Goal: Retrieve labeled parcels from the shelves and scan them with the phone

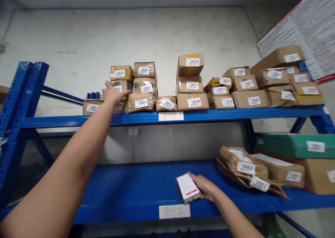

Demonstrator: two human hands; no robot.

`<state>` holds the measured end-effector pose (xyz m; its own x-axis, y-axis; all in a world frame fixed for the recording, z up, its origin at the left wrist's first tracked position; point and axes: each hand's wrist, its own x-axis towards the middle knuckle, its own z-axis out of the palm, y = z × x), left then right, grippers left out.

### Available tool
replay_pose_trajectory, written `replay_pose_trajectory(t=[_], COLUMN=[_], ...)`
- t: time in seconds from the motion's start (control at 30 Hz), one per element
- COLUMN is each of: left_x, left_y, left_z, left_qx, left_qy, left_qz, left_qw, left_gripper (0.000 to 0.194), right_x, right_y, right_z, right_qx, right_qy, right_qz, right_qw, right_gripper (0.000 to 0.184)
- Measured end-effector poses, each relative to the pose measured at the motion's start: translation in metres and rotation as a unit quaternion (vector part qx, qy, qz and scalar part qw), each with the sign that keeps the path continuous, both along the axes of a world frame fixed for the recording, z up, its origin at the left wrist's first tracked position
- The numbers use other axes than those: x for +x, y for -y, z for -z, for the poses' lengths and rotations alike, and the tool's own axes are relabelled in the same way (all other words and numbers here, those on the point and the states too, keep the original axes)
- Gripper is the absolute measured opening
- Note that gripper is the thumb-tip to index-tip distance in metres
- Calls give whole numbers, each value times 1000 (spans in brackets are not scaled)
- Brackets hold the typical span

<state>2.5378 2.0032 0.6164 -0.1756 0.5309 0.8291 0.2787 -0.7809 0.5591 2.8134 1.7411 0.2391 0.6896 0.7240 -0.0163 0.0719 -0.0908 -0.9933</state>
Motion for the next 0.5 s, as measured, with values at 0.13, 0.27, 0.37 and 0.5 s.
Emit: replay_pose_trajectory(t=[0.13, 0.27, 0.37, 0.5], left_x=[7, -3, -23, -54], left_y=[3, 17, 30, 48], left_z=[0, 5, 12, 26], left_qx=[41, 80, 115, 159], left_qy=[46, 83, 73, 77], left_qz=[-11, -56, -23, -16], left_qw=[998, 992, 990, 984], left_gripper=[111, 103, 99, 96], right_x=[3, -61, -129, -207], right_y=[15, 21, 6, -34], right_z=[-33, -122, -213, -329], right_qx=[-25, 22, 154, 264], right_qy=[181, 563, 679, 745], right_qz=[45, 50, 95, 168], right_qw=[982, 824, 711, 590], right_gripper=[37, 24, 26, 90])
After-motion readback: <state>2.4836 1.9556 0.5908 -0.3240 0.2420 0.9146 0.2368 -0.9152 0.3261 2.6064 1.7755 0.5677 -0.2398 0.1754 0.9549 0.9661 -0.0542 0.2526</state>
